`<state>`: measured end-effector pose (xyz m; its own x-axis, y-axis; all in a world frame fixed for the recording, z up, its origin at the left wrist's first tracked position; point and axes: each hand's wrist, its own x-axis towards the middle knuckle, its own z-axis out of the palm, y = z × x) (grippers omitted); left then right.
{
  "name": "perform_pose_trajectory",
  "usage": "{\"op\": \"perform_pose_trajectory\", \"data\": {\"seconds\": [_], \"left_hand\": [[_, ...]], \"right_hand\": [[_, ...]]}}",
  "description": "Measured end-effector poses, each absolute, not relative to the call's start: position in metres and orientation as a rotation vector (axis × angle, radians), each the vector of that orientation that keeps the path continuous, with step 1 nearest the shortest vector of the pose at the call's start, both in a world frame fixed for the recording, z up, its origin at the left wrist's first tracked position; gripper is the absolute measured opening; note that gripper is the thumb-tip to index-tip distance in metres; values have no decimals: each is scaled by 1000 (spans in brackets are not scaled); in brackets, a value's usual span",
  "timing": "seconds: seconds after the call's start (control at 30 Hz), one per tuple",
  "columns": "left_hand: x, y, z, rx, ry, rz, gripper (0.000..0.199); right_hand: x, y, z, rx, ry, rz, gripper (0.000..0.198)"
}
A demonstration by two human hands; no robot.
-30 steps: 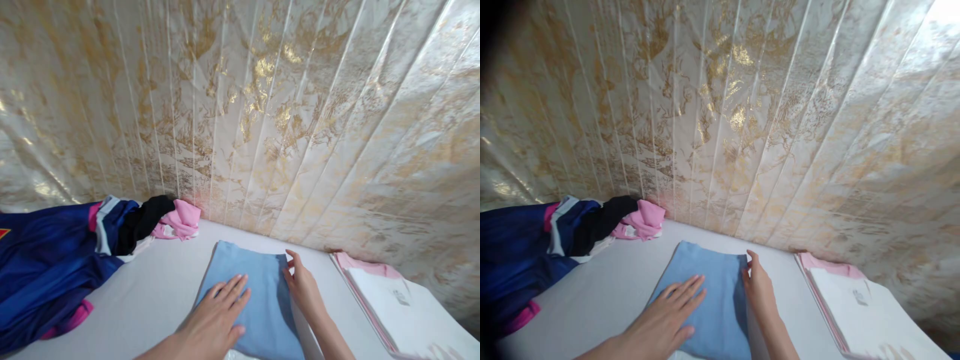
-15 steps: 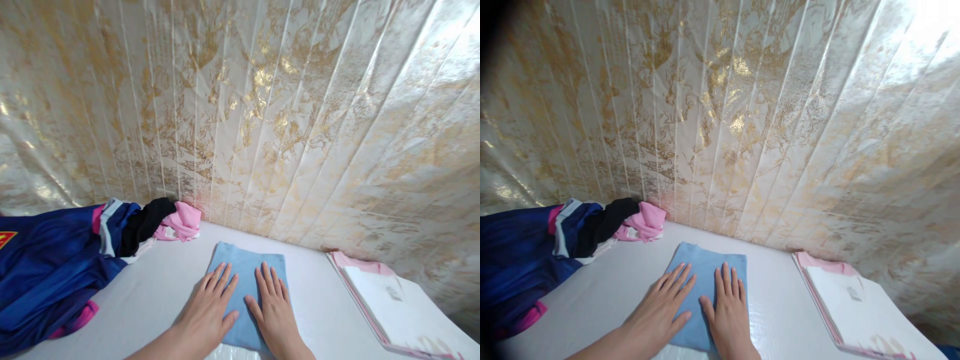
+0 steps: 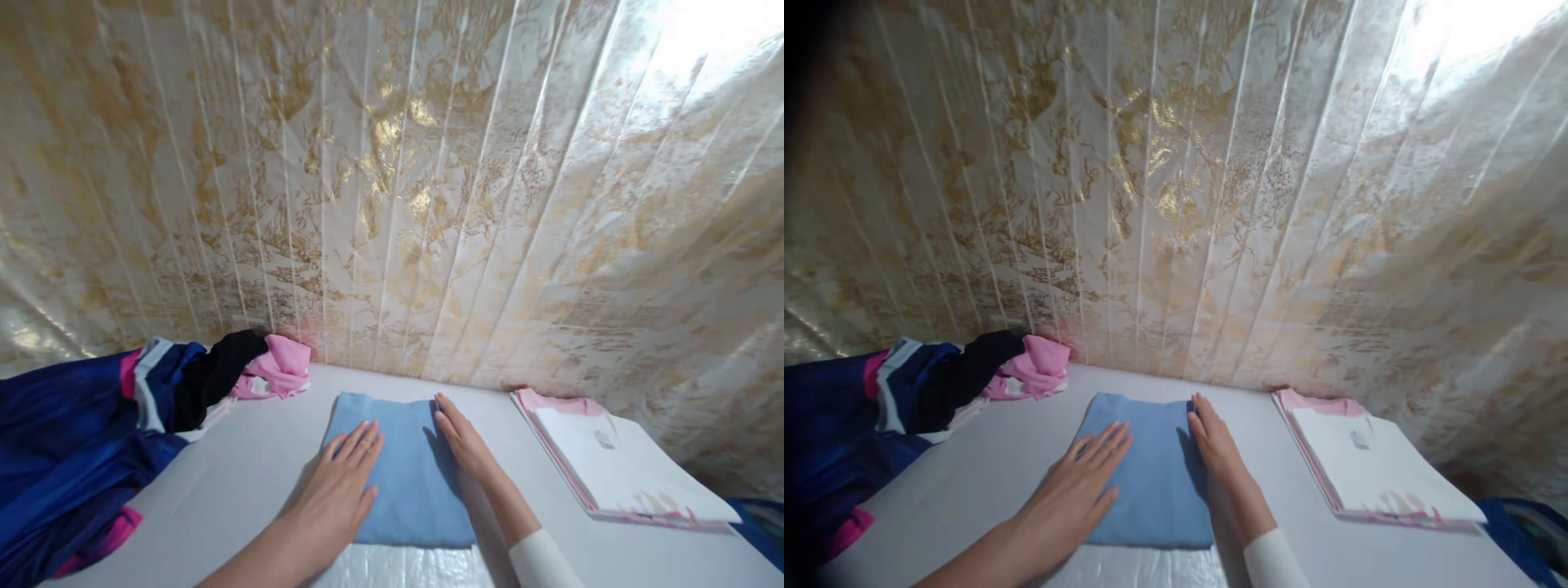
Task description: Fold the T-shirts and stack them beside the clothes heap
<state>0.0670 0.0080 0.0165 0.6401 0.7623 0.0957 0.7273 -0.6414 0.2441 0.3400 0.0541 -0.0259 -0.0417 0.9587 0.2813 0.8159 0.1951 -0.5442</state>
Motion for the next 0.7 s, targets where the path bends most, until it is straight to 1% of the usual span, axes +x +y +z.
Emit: {"op": "perform_pose_trajectory", "data": {"seconds": [0.1,0.17,0.23,0.37,0.53,0.6,0.7], "left_hand": [[89,1,12,2779,874,303,62],[105,-7,1,2826,607,254,55],[117,-15,-12,2854,451,259,48],[130,-25,-27,2869,439,360,45],[128,-27,-20,2790,433,179,44],[119,-23,-16,2752,480,160,45],[95,-8,-9,2747,668,253,54]], "right_hand": [[357,68,-23,-1637,-1929,308,61],[359,72,-23,-1634,-1991,296,59],[354,73,-24,-1651,-2053,282,56],[339,77,-24,-1761,-2118,263,56],[333,78,-19,-1909,-2126,205,56],[333,76,-18,-1948,-2118,169,57],[325,71,-16,-1966,-2115,66,59]]}}
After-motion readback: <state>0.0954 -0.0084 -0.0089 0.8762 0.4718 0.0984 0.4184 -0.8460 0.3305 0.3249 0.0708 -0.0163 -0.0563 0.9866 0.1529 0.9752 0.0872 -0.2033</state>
